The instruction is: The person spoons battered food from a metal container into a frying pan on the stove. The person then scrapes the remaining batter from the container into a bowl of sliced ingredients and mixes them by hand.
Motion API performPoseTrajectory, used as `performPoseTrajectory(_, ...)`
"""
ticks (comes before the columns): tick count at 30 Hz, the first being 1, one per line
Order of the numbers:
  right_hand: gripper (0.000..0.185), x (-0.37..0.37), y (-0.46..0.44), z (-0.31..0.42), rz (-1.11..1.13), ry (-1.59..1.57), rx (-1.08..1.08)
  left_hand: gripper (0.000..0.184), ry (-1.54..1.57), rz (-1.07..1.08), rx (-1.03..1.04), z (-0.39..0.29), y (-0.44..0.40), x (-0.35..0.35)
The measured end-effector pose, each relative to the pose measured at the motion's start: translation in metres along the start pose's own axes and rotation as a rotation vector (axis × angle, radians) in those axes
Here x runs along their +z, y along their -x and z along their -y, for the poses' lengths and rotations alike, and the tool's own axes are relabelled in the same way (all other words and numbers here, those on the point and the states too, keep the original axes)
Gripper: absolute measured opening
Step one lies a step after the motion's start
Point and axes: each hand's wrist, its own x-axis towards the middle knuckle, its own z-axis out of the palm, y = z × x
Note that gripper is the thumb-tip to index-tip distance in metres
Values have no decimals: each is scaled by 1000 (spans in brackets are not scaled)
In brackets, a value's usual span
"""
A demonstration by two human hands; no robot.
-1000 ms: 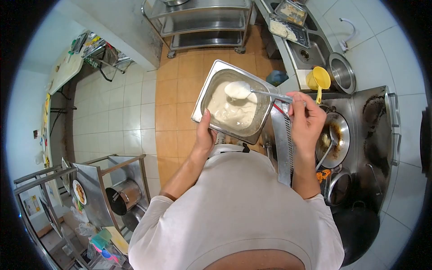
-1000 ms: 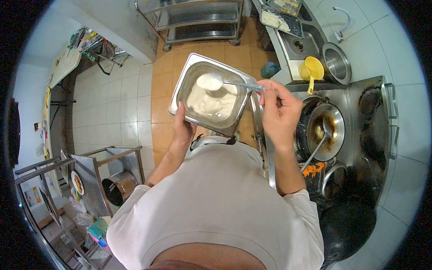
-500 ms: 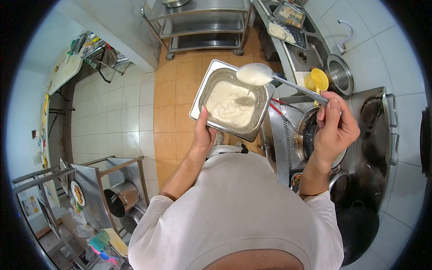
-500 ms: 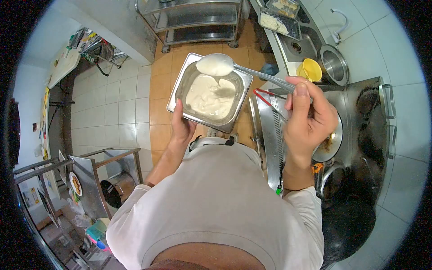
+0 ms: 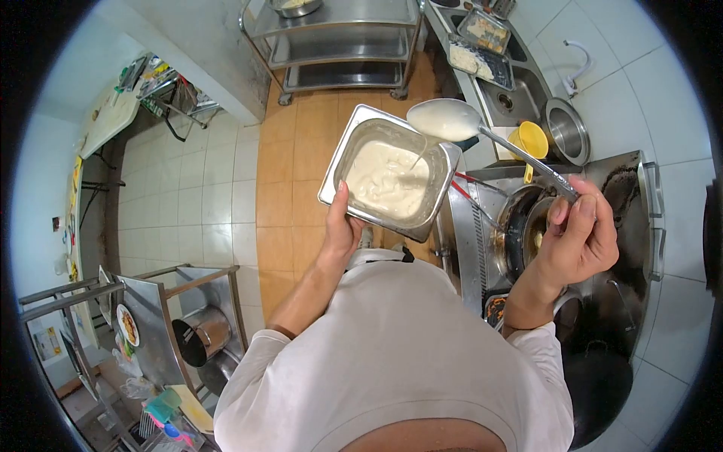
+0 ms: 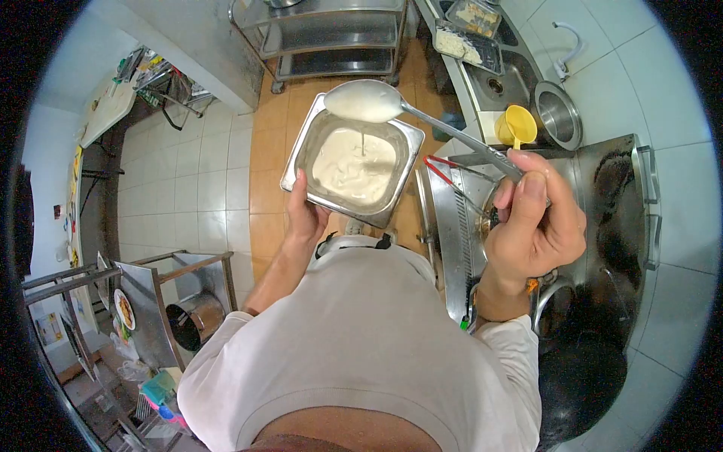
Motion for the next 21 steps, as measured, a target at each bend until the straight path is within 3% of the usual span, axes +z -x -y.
performPoseTrajectory(5,20,-8,13,-13,67,24,14,62,12,0,-24,3,-2,-4)
performPoseTrajectory(8,20,-1,24,-25,248,129,-79,63,17,1,3,5,-4,-5)
performPoseTrajectory(12,16,20,56,-60,584,175,-32,59,28,-6,-19,10,-7,-11)
performPoseTrajectory(15,15,35,78,-91,525,260,-185,56,31,-28,-33,11,-4,-10)
performPoseTrajectory(21,13,48,85,-97,503,275,-148,57,-9,-10,-53,15,1,-9)
